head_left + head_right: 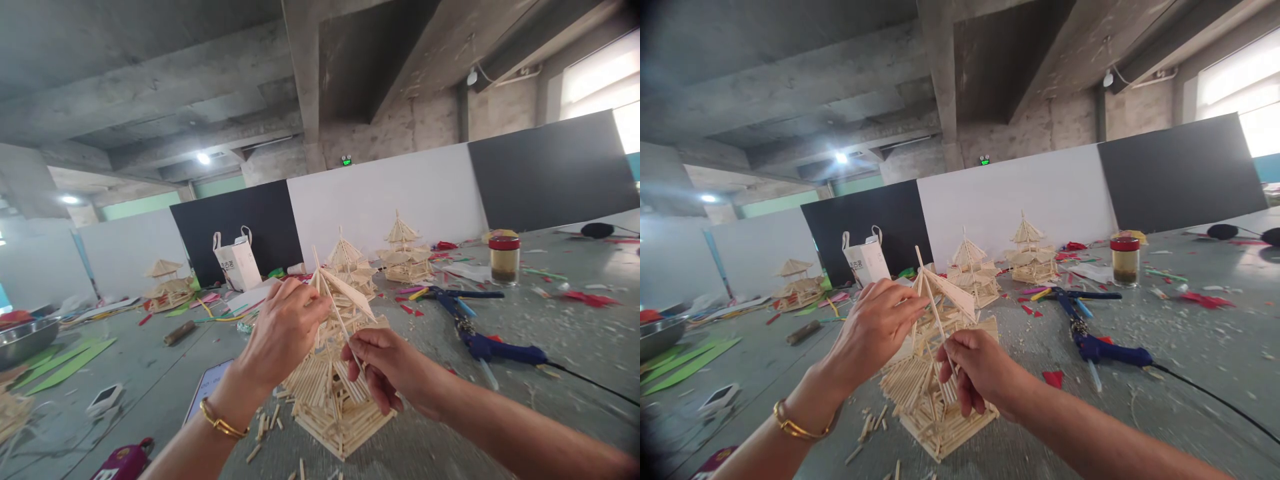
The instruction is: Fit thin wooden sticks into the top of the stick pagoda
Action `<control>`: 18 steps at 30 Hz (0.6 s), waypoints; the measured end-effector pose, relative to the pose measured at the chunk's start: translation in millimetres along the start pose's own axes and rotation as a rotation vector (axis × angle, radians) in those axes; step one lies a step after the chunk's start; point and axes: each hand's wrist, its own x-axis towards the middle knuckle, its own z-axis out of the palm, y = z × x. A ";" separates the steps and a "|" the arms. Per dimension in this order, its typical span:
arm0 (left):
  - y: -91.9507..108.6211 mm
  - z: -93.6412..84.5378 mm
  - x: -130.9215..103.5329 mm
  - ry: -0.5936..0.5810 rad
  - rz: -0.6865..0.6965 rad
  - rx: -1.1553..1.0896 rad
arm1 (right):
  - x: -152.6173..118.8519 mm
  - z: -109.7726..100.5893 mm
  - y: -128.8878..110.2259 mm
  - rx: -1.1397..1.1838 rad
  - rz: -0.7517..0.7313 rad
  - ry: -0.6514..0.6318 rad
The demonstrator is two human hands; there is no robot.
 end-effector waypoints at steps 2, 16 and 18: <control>0.2 -0.4 -0.7 0.004 0.000 0.000 | 0.1 -1.5 0.0 -0.001 0.001 0.000; -1.4 -0.4 -5.1 0.016 -0.010 0.003 | 0.8 -2.7 0.8 -0.006 0.010 0.003; -1.5 -0.6 -5.3 0.018 -0.013 0.002 | 1.1 -3.3 0.9 -0.004 0.010 0.001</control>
